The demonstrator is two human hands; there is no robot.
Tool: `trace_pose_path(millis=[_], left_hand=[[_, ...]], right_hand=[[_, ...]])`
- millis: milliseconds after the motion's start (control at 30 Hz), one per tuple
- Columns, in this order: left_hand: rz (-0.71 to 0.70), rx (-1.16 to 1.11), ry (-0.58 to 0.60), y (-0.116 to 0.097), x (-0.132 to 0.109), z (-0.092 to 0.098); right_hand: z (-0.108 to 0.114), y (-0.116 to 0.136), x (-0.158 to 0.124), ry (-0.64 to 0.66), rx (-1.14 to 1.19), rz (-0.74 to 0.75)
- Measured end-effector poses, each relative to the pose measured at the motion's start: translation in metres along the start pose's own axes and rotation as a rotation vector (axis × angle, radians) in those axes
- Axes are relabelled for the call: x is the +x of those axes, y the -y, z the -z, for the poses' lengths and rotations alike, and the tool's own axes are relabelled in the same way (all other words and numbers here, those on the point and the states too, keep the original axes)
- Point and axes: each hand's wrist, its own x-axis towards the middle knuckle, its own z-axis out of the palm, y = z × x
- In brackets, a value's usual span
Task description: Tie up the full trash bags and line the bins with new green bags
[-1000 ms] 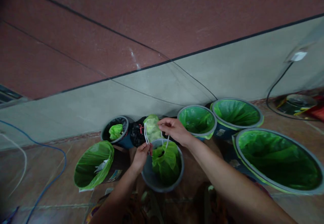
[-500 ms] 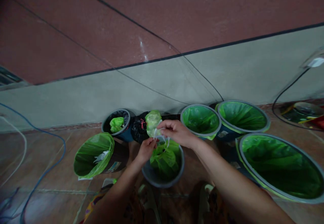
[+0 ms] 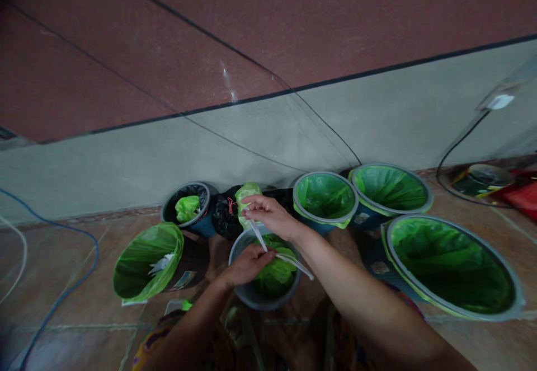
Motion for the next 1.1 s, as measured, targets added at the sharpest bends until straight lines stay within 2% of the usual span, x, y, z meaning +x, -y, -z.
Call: trace_pose_path(millis=[67,133,233,300,400,467,567,633,667,700,767,833,867,967,1033,1100], left_hand=[[0.056,-0.031,-0.035,0.006,0.002,-0.001],[0.090,-0.095,-0.083,0.012,0.004,-0.001],[0.150,-0.188,-0.173,0.022,0.008,0.001],[0.202,-0.240,-0.215,0.026,0.010,0.003],[0.260,-0.324,-0.270,0.029,0.012,0.005],[0.254,-0.389,-0.324,0.029,0.013,0.007],[0.229,-0.412,-0.350,0.026,0.013,0.013],[0.206,-0.288,-0.322,0.023,0.011,0.018],[0.173,-0.189,-0.298,0.022,0.010,0.019],[0.124,-0.079,-0.278,0.020,0.008,0.021],[0.002,0.138,-0.271,0.017,0.005,0.021],[-0.097,0.314,-0.276,0.015,0.003,0.020],[-0.132,0.380,-0.277,0.014,0.002,0.019],[-0.195,0.482,-0.244,0.013,0.000,0.016],[-0.214,0.502,-0.239,0.013,-0.001,0.015],[-0.231,0.521,-0.239,0.014,-0.002,0.015]], right_hand=[[0.009,-0.007,0.001,-0.045,-0.204,-0.041],[0.016,-0.011,-0.004,-0.033,-0.491,-0.109],[0.019,-0.016,-0.016,0.132,-0.845,-0.178],[0.017,-0.018,-0.024,0.233,-0.983,-0.189],[0.012,-0.020,-0.031,0.243,-1.091,-0.183],[0.009,-0.019,-0.032,0.257,-1.098,-0.167],[0.008,-0.015,-0.034,0.382,-1.011,-0.171],[0.009,-0.013,-0.034,0.465,-0.972,-0.203],[0.010,-0.012,-0.034,0.464,-0.981,-0.215],[0.012,-0.013,-0.032,0.416,-1.007,-0.216],[0.015,-0.017,-0.028,0.219,-1.037,-0.183],[0.016,-0.023,-0.022,0.073,-0.958,-0.122],[0.015,-0.026,-0.019,0.064,-0.887,-0.088],[0.012,-0.038,-0.013,0.161,-0.698,-0.033],[0.012,-0.045,-0.011,0.176,-0.641,-0.055],[0.013,-0.053,-0.010,0.163,-0.600,-0.146]])
